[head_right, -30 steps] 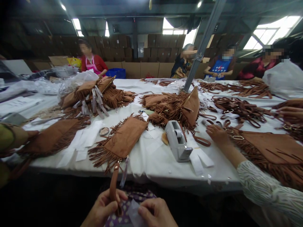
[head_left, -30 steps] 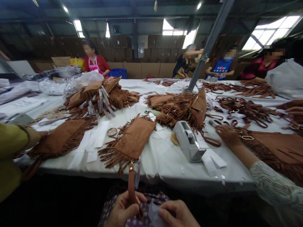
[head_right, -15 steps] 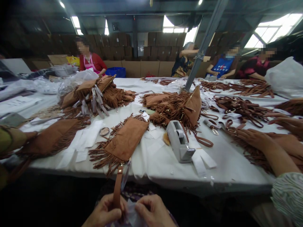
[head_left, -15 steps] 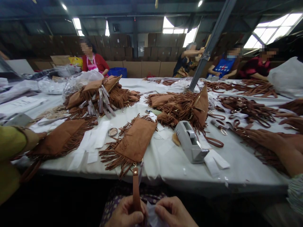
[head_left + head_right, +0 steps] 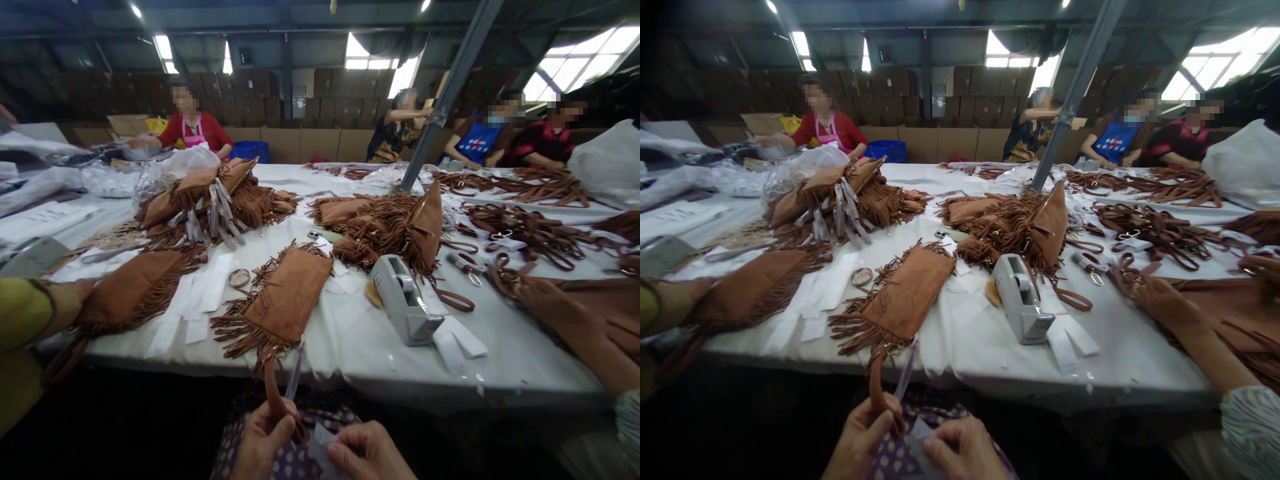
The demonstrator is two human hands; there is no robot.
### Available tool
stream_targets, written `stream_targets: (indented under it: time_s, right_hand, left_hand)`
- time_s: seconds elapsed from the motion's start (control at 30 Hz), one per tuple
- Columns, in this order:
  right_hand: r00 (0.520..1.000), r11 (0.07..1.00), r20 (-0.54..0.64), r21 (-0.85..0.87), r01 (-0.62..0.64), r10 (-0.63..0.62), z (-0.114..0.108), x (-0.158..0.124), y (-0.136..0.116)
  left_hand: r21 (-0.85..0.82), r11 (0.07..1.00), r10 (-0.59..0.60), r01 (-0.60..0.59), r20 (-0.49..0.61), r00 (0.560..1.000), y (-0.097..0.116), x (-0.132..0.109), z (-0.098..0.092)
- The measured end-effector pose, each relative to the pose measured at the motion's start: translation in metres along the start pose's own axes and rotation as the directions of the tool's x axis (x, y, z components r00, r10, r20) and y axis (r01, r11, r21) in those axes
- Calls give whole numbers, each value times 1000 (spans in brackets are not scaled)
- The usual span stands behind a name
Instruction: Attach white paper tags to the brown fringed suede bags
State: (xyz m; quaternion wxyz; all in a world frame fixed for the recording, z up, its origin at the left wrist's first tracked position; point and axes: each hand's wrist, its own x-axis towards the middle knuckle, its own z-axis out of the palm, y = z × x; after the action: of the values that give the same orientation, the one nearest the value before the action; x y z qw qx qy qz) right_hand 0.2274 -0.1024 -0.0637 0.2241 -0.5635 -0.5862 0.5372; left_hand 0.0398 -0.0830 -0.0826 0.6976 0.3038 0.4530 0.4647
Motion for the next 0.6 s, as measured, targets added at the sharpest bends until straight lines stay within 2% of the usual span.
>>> stream_targets:
  time_s: [0.07,0.23,0.43,0.6]
  right_hand:
    - [1000,1000,23,-6,-6,6,-1,-3,-2]
    - [1000,1000,25,-3,-13,13,3,-5,-6]
    - [999,995,32,95,28,-32,9,-2,-4]
    - [1000,994,-17,103,26,-24,10,0,-4]
  left_hand:
    - [-94,995,-22,16,-69,997,-3,0,1]
    - [-195,979,-84,64,-98,992,-14,0,6]
    - [-323,941,-168,103,-179,969,-20,1,12]
    - [-351,927,-202,133,-168,965,-18,0,17]
